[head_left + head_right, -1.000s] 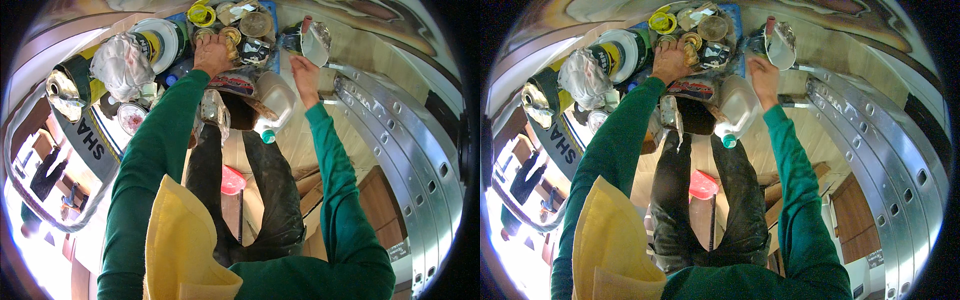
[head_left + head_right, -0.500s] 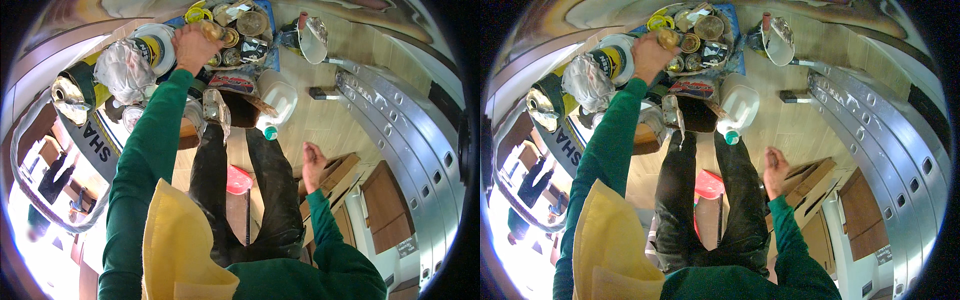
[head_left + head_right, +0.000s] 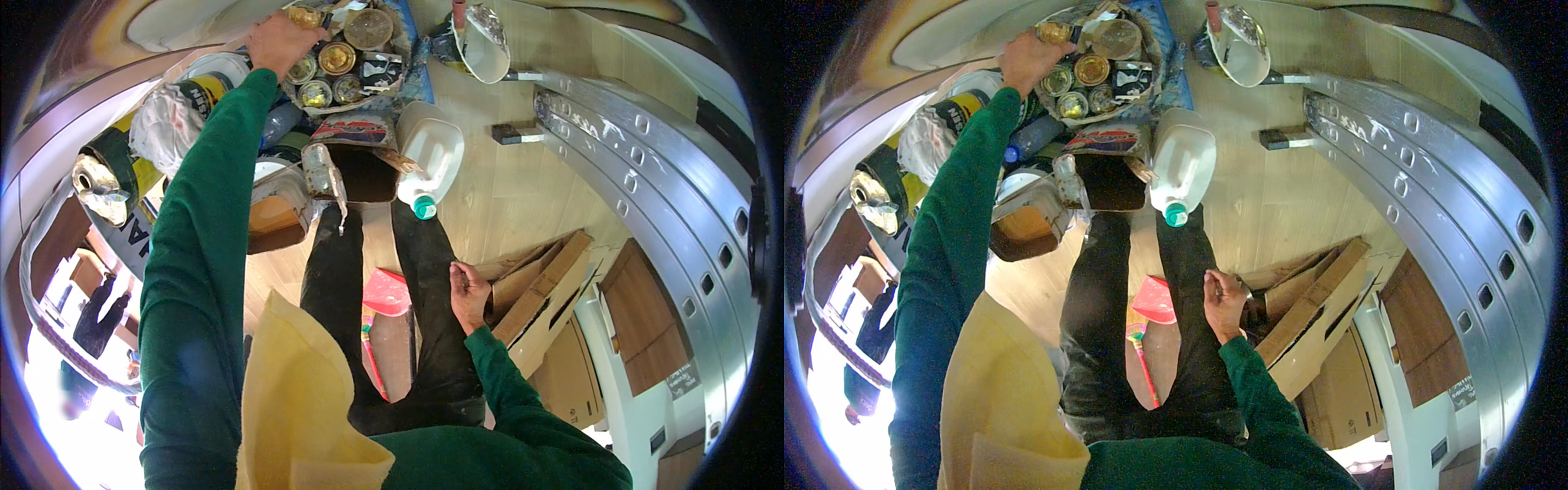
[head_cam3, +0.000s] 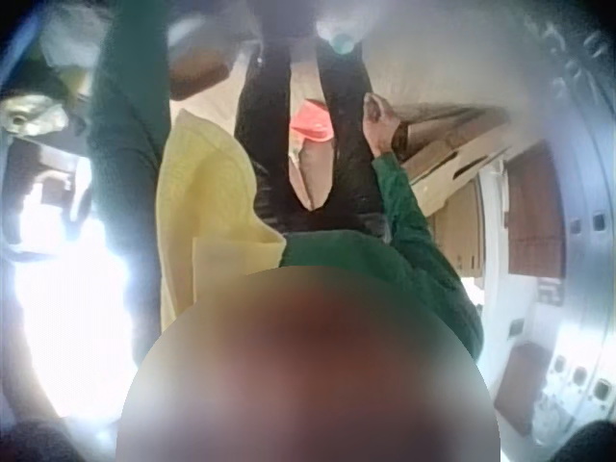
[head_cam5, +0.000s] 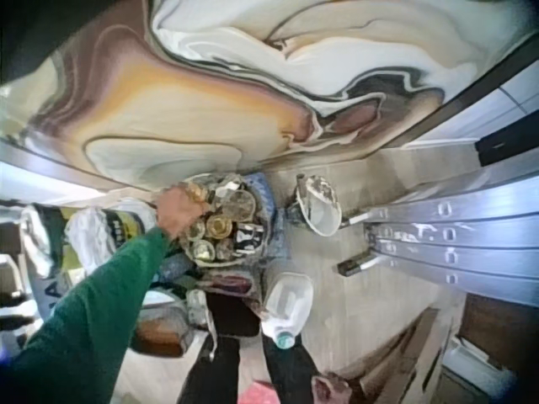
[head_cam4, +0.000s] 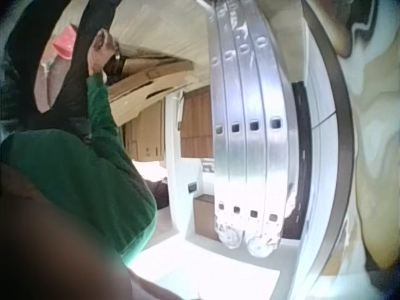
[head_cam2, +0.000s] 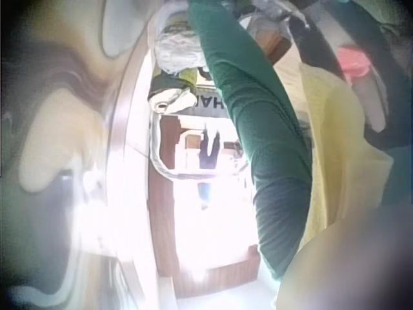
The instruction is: The person scrapes a wall edge with a small tool, then walks to a cart and repeatedly opens small paint cans, scraping contents onto a palette. They handle multiple small paint containers and a palette while mixing paint.
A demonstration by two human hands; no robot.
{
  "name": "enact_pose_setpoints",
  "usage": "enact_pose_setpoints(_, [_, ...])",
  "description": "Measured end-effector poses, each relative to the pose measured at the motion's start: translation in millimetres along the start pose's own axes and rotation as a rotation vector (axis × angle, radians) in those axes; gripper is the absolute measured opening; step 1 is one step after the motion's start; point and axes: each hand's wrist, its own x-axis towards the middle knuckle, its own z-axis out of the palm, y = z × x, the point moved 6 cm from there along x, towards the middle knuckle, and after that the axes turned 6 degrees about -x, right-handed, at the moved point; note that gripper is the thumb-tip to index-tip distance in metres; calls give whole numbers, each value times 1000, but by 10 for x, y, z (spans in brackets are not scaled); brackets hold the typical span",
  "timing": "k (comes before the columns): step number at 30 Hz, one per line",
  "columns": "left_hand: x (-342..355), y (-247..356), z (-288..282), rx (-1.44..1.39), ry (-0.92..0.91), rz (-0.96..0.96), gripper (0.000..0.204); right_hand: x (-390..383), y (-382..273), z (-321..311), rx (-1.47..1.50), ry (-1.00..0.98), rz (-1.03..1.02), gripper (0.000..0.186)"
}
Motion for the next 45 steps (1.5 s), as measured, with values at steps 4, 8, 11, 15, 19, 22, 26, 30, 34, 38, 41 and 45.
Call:
enact_pose_setpoints(4, [100, 54, 107, 69, -27, 70, 75, 11, -86, -9, -76, 41, -142, 12])
enact_pose_setpoints(8, [214, 100, 207, 133, -100, 187, 73, 25, -120, -2, -91, 55, -145, 10])
enact_pose_setpoints(11, [264, 103, 265, 135, -91, 208, 71, 25, -89, 16, -101, -22, -63, 10])
enact_pose_setpoints(15, [216, 101, 227, 81, -40, 187, 70, 22, -141, -21, -102, -12, -63, 10])
enact_pose_setpoints(19, [-105, 56, 172, 65, -127, -13, 71, 35, -171, -2, -129, -51, -20, 9])
enact_pose_setpoints(22, [-465, 93, 177, 69, -187, -27, 78, 61, -217, 3, -153, -35, -87, 10])
enact_pose_setpoints(26, [-720, 8, 318, 131, -273, -198, 94, 78, -163, 35, -168, -77, -35, 10])
enact_pose_setpoints(30, [-869, -43, 406, 122, -276, -245, 104, 82, -170, 40, -169, -63, -73, 10])
enact_pose_setpoints(34, [-824, 10, 357, 115, -225, -183, 91, 86, -155, 48, -159, -72, -49, 9])
enact_pose_setpoints(38, [-492, 134, 179, 53, 27, 11, 58, 116, -153, 57, -184, -92, -8, 9])
enact_pose_setpoints(41, [-116, 213, 221, 45, 78, 165, 46, 146, -195, 23, -166, -83, -21, 9])
enact_pose_setpoints(45, [171, 290, 477, 244, 35, 259, 44, 176, -251, -56, -166, -34, -94, 9])
